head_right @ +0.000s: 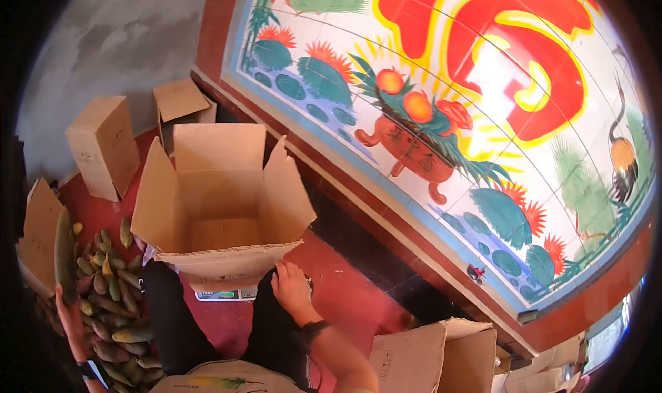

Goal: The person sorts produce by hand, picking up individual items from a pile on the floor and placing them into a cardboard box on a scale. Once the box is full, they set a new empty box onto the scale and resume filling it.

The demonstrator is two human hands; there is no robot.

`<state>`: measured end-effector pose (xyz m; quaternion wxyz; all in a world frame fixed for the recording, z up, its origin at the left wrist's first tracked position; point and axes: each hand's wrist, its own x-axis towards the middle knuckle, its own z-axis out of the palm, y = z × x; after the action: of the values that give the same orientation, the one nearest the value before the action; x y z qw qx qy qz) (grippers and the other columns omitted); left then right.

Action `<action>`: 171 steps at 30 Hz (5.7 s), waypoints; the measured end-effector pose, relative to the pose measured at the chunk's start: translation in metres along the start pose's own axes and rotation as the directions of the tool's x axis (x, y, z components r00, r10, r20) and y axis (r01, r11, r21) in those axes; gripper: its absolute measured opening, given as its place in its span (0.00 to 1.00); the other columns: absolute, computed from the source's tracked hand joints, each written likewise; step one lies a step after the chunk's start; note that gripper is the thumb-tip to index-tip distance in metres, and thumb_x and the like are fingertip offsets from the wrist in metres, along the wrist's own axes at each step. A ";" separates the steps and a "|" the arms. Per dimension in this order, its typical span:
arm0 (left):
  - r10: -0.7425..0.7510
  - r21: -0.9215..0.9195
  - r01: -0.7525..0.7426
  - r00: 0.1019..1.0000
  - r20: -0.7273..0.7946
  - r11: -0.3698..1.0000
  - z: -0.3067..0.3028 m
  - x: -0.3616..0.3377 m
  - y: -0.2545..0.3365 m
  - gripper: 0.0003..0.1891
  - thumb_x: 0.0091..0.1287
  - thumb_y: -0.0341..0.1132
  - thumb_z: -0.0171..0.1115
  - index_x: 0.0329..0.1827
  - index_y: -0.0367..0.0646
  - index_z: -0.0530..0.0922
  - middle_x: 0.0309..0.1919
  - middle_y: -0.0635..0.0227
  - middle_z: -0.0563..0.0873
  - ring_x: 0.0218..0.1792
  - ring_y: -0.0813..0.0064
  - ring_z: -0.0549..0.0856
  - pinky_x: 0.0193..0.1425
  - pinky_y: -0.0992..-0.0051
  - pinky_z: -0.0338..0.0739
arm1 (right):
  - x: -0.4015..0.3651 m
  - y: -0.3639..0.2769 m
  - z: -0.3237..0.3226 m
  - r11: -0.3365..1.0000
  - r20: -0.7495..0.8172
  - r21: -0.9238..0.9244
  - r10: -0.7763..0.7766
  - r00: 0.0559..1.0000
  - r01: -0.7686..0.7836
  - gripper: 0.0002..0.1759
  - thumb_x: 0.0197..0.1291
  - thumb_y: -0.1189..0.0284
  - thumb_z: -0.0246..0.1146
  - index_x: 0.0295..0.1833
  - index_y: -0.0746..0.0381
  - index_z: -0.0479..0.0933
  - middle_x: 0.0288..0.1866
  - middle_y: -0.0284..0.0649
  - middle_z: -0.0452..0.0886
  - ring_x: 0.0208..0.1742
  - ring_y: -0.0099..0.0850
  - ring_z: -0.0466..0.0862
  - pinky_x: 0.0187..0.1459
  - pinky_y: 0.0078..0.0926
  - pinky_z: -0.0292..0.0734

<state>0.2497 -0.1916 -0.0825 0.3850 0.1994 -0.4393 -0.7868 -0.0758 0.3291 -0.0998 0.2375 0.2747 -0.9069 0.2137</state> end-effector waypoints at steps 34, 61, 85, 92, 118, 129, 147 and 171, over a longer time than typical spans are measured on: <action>-0.875 0.960 -0.145 0.397 0.278 0.240 0.464 0.108 -0.151 0.27 0.61 0.35 0.62 0.62 0.36 0.68 0.58 0.51 0.71 0.55 0.58 0.76 0.48 0.63 0.84 | 0.001 0.007 0.003 0.961 -0.074 0.276 0.016 0.997 0.005 0.19 0.51 0.75 0.61 0.51 0.65 0.72 0.49 0.47 0.76 0.46 0.45 0.77 0.47 0.39 0.72; -0.952 0.911 -0.407 0.246 0.183 0.070 0.441 0.124 -0.247 0.22 0.60 0.34 0.64 0.59 0.50 0.76 0.56 0.61 0.76 0.53 0.65 0.77 0.44 0.68 0.80 | 0.006 0.006 0.013 0.938 -0.006 0.346 0.019 1.000 -0.016 0.21 0.51 0.74 0.64 0.52 0.65 0.71 0.50 0.48 0.76 0.44 0.45 0.77 0.46 0.39 0.73; -0.868 0.677 -0.696 0.159 0.470 0.239 0.443 0.103 -0.094 0.25 0.68 0.51 0.51 0.58 0.39 0.74 0.53 0.57 0.80 0.55 0.62 0.78 0.59 0.68 0.70 | 0.005 0.002 0.013 0.952 0.066 0.298 0.060 0.996 -0.077 0.21 0.51 0.75 0.63 0.51 0.68 0.71 0.43 0.54 0.74 0.43 0.52 0.76 0.43 0.43 0.73; -0.337 0.509 -0.799 0.406 0.850 0.320 0.369 0.027 -0.040 0.20 0.63 0.44 0.61 0.52 0.39 0.76 0.54 0.54 0.78 0.55 0.57 0.77 0.58 0.65 0.71 | 0.004 0.002 0.016 0.977 0.006 0.209 0.048 0.999 -0.048 0.23 0.52 0.71 0.64 0.54 0.64 0.70 0.41 0.49 0.75 0.41 0.47 0.76 0.40 0.43 0.72; -0.332 0.756 0.449 0.704 -0.627 -0.476 -0.101 -0.182 -0.157 0.23 0.55 0.40 0.61 0.56 0.50 0.76 0.56 0.57 0.76 0.59 0.58 0.74 0.63 0.66 0.69 | 0.000 0.008 0.006 0.990 0.047 0.127 -0.064 0.997 0.057 0.19 0.57 0.80 0.54 0.55 0.71 0.69 0.48 0.54 0.73 0.47 0.47 0.77 0.50 0.38 0.73; -0.305 0.719 0.574 0.656 -0.691 -0.393 -0.111 -0.190 -0.165 0.28 0.55 0.38 0.61 0.61 0.47 0.69 0.60 0.55 0.70 0.62 0.55 0.70 0.63 0.63 0.69 | 0.002 0.008 0.005 0.990 0.052 0.128 -0.059 0.997 0.052 0.16 0.60 0.79 0.52 0.54 0.73 0.69 0.48 0.53 0.74 0.47 0.46 0.78 0.50 0.37 0.74; 0.047 0.796 0.432 0.888 -0.457 -0.424 -0.136 -0.071 -0.091 0.17 0.64 0.41 0.51 0.52 0.42 0.73 0.50 0.51 0.77 0.57 0.54 0.73 0.65 0.60 0.64 | 0.001 0.012 0.003 0.998 0.097 -0.023 -0.050 0.994 0.052 0.19 0.53 0.80 0.55 0.52 0.70 0.70 0.46 0.55 0.75 0.47 0.51 0.75 0.51 0.43 0.70; -0.172 0.804 0.544 0.791 -0.587 -0.240 -0.216 -0.073 -0.141 0.34 0.49 0.34 0.65 0.61 0.36 0.65 0.60 0.47 0.69 0.63 0.51 0.67 0.67 0.60 0.63 | 0.000 -0.004 0.005 1.000 0.023 -0.022 0.016 1.000 -0.015 0.18 0.51 0.74 0.61 0.50 0.63 0.72 0.42 0.46 0.75 0.42 0.45 0.76 0.44 0.39 0.72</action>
<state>0.3750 -0.2063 -0.3190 -0.0908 0.6319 -0.7304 -0.2430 -0.0745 0.3234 -0.1028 0.2285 0.2674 -0.9140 0.2022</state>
